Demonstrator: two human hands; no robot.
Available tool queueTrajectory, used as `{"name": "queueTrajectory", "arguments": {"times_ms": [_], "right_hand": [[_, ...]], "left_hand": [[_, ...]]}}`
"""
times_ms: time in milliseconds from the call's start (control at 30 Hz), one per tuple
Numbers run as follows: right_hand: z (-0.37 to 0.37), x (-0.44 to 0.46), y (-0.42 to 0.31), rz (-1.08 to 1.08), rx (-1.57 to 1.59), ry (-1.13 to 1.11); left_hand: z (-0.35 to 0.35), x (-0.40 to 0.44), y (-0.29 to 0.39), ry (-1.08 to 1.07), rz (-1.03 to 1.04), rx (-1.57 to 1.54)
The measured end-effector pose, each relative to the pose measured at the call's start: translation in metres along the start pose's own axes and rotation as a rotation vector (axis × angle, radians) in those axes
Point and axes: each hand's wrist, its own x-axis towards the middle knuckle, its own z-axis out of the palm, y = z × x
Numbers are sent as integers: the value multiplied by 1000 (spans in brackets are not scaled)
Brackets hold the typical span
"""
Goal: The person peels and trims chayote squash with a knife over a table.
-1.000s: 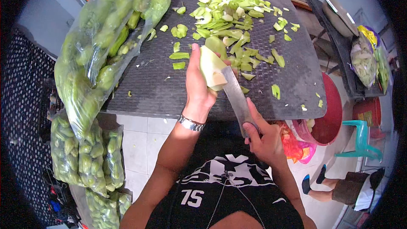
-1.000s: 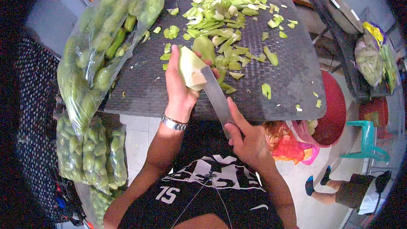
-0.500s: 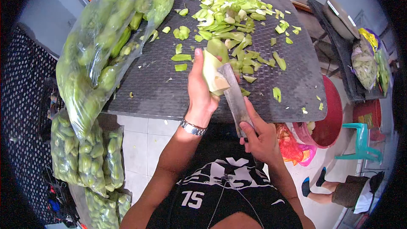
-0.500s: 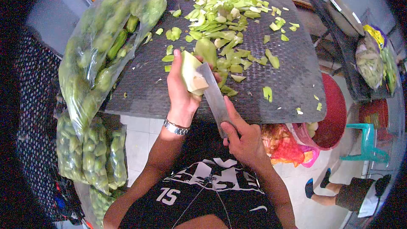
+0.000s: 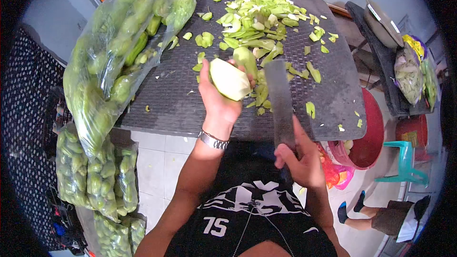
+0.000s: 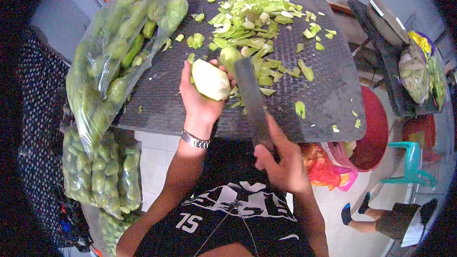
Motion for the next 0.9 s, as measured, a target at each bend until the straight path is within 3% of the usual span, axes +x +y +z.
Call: {"name": "queueTrajectory", "arguments": {"times_ms": [33, 133, 167, 267, 500, 667, 900], "right_hand": [[1, 3, 0, 7, -107, -52], [12, 16, 9, -324, -570, 33], [17, 14, 4, -166, -563, 74], [17, 18, 12, -205, -725, 146], [14, 20, 9, -97, -684, 71], [18, 19, -1, -38, -691, -16], [18, 22, 4, -53, -751, -33]], "left_hand": [[2, -4, -1, -23, -34, -31], [-3, -4, -4, -37, -37, -43], [-6, -6, -4, -47, -25, -43], [0, -13, -1, -31, 7, -44], [10, -17, -3, 15, 77, -67], [1, -14, -2, -93, 148, -55], [8, -17, -2, -83, 158, -68]]}}
